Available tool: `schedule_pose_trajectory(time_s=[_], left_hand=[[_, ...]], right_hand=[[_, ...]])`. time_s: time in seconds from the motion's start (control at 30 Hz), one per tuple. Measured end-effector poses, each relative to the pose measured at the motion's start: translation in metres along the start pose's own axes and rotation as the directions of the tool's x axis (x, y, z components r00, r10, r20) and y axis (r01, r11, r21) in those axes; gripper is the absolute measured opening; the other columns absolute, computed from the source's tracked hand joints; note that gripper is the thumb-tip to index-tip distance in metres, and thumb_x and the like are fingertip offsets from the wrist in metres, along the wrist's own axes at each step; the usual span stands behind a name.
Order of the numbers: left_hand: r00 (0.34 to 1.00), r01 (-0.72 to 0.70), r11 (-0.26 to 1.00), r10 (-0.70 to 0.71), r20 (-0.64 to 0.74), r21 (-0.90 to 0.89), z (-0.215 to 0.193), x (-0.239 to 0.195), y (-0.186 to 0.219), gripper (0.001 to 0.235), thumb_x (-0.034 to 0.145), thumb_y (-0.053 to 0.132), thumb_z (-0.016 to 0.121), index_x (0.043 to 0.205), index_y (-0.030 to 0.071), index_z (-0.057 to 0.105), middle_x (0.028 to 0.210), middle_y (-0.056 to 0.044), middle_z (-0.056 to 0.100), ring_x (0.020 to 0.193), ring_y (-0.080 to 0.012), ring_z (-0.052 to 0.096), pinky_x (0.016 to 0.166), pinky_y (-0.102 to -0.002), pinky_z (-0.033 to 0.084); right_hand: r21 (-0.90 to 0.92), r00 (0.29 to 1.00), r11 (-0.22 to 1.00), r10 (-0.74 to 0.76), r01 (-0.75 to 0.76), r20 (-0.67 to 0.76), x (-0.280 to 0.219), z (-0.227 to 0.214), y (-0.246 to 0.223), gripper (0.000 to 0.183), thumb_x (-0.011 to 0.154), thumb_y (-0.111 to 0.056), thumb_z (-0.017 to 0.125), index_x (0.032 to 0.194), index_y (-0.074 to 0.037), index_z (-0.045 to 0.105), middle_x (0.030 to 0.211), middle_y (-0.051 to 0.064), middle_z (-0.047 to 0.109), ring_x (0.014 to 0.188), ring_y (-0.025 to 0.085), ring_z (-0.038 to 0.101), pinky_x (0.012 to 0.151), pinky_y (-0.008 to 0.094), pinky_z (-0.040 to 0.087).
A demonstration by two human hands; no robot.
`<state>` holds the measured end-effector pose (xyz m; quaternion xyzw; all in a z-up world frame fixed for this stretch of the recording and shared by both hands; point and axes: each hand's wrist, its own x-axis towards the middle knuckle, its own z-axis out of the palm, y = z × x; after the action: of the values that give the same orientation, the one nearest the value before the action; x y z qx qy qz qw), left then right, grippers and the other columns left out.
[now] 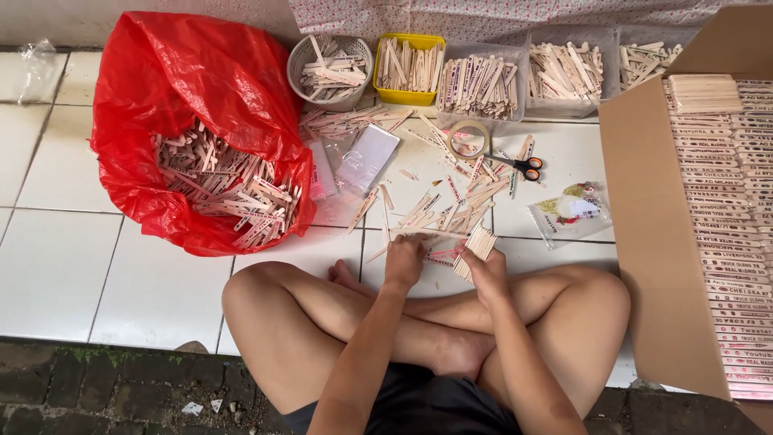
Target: The person sits on the floor and sorts small wooden sticks with printed text. They pick up sticks from a pile, align them into a neat stack, and place the stack into a clear plastic bag. The person repeats this process, gathering sticks and organizing them into bundles.
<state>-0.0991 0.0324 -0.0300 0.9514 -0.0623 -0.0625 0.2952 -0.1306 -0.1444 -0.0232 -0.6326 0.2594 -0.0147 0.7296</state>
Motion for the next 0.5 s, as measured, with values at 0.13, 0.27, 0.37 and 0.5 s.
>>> schedule_pose_trajectory(time_s=[0.13,0.27,0.37,0.5], left_hand=[[0.961,0.141,0.777,-0.257,-0.104,-0.613,0.024,0.001,-0.016,0.010,0.089,0.013,0.077,0.098,0.016,0.078,0.085,-0.008,0.077,0.083,-0.0207,0.073,0.076,-0.034,0.055],[0.977,0.150,0.605,-0.209,0.026,-0.782,0.020,-0.009,-0.003,0.012,0.088,0.006,0.077,0.097,0.013,0.076,0.083,-0.007,0.076,0.078,-0.0146,0.067,0.071,-0.029,0.054],[0.987,0.155,0.620,-0.124,0.098,-0.769,0.020,-0.018,0.009,0.016,0.087,0.004,0.076,0.098,0.014,0.077,0.084,-0.005,0.077,0.078,-0.0116,0.067,0.069,-0.025,0.054],[0.980,0.168,0.645,-0.031,0.195,-0.745,0.007,-0.023,0.018,0.015,0.088,0.005,0.073,0.097,0.014,0.080,0.085,-0.006,0.078,0.080,-0.0133,0.069,0.070,-0.025,0.056]], right_hand=[[-0.048,1.000,0.999,-0.013,0.013,0.005,-0.007,0.004,-0.002,0.032,0.082,-0.015,0.087,0.108,-0.001,0.077,0.092,0.015,0.075,0.081,0.019,0.070,0.078,0.040,0.059],[-0.138,0.995,0.990,-0.023,0.037,0.101,-0.016,0.012,-0.014,0.032,0.081,-0.017,0.088,0.105,0.001,0.079,0.091,0.019,0.075,0.083,0.021,0.069,0.077,0.042,0.058],[-0.143,0.992,0.989,-0.006,0.024,0.129,-0.027,0.015,-0.026,0.035,0.079,-0.017,0.088,0.104,0.005,0.077,0.087,0.019,0.074,0.080,0.021,0.067,0.075,0.043,0.058],[-0.101,0.991,0.995,0.019,-0.005,0.134,-0.020,0.009,-0.015,0.037,0.076,-0.016,0.089,0.104,0.005,0.076,0.087,0.016,0.072,0.078,0.020,0.066,0.074,0.043,0.058]])
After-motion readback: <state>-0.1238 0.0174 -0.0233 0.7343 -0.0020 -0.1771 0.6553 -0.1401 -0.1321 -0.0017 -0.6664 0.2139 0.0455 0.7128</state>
